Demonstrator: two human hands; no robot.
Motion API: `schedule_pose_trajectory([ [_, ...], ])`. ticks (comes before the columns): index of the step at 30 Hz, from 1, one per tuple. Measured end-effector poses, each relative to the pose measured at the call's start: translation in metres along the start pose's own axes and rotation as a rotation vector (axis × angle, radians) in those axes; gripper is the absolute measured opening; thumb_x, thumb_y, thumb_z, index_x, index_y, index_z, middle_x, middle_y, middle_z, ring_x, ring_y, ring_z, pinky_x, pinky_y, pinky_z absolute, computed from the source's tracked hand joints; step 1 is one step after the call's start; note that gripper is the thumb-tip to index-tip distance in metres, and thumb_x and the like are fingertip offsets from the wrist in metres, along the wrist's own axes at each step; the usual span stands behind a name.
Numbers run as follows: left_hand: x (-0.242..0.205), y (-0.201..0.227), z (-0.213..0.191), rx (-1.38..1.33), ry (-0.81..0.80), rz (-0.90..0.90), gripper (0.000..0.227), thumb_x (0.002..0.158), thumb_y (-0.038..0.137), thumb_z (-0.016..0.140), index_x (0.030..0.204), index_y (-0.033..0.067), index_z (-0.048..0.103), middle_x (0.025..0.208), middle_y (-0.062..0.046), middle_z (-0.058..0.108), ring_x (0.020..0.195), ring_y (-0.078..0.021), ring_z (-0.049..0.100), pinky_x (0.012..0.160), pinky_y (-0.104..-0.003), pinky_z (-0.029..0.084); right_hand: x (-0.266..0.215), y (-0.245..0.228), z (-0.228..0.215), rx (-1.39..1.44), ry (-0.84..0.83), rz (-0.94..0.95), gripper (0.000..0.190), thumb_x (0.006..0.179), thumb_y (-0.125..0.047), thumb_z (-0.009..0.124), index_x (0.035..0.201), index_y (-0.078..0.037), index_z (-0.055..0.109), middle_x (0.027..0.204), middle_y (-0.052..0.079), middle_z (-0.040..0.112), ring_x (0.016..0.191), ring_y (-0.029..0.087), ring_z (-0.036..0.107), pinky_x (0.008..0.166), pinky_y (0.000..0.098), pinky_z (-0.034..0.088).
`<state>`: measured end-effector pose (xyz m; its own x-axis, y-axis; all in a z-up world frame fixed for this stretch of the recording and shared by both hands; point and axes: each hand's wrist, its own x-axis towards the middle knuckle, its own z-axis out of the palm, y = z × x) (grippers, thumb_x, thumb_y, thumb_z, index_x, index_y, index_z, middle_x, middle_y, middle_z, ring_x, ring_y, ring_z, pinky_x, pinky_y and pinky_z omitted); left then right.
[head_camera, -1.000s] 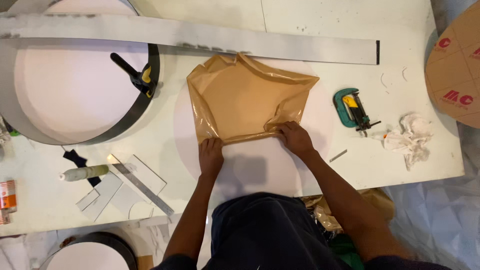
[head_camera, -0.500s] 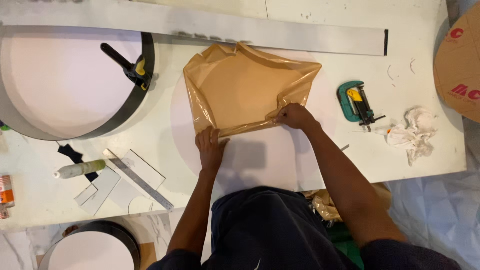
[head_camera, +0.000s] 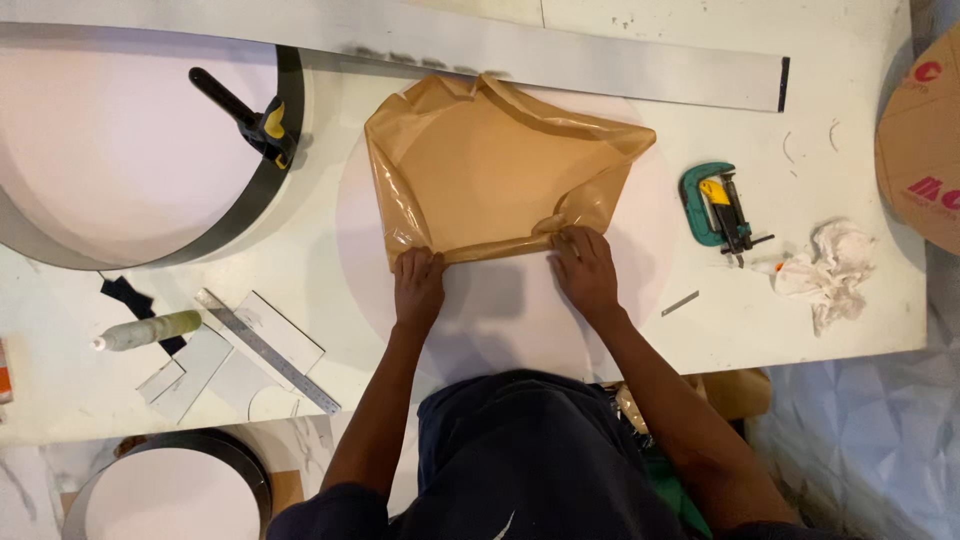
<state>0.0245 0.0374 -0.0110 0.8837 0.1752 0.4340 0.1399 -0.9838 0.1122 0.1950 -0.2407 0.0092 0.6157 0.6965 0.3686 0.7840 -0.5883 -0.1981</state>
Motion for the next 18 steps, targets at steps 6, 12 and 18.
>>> schedule_pose_trajectory([
  [6, -0.018, -0.016, 0.032, -0.164, -0.119, -0.062, 0.004, 0.098, 0.012, 0.065, 0.094, 0.0125, 0.064, 0.096, -0.002, 0.057, 0.099, -0.0244, 0.061, 0.092, -0.04, 0.043, 0.005, 0.024, 0.017, 0.087, -0.001, -0.089, 0.035, 0.097, -0.033, 0.072, 0.124, -0.01, 0.069, 0.118, 0.007, 0.068, 0.114, 0.027, 0.065, 0.1, 0.0409, 0.05],
  [12, 0.009, -0.027, 0.014, -0.319, -0.422, -0.226, 0.009, 0.099, 0.017, 0.068, 0.09, 0.0184, 0.068, 0.092, 0.002, 0.067, 0.101, -0.0231, 0.065, 0.1, -0.043, 0.043, 0.015, 0.036, 0.026, 0.139, -0.193, -0.025, 0.028, 0.102, -0.037, 0.063, 0.117, -0.014, 0.07, 0.111, 0.005, 0.069, 0.11, 0.026, 0.068, 0.097, 0.0406, 0.051],
  [18, 0.034, -0.041, 0.01, -0.578, -0.493, -0.367, 0.013, 0.099, 0.023, 0.07, 0.088, 0.0148, 0.07, 0.083, -0.006, 0.07, 0.095, -0.03, 0.068, 0.091, -0.045, 0.05, 0.07, 0.032, -0.018, 0.358, -0.604, 0.211, 0.022, 0.099, -0.03, 0.068, 0.11, -0.012, 0.074, 0.104, 0.013, 0.075, 0.108, 0.038, 0.069, 0.098, 0.0503, 0.053],
])
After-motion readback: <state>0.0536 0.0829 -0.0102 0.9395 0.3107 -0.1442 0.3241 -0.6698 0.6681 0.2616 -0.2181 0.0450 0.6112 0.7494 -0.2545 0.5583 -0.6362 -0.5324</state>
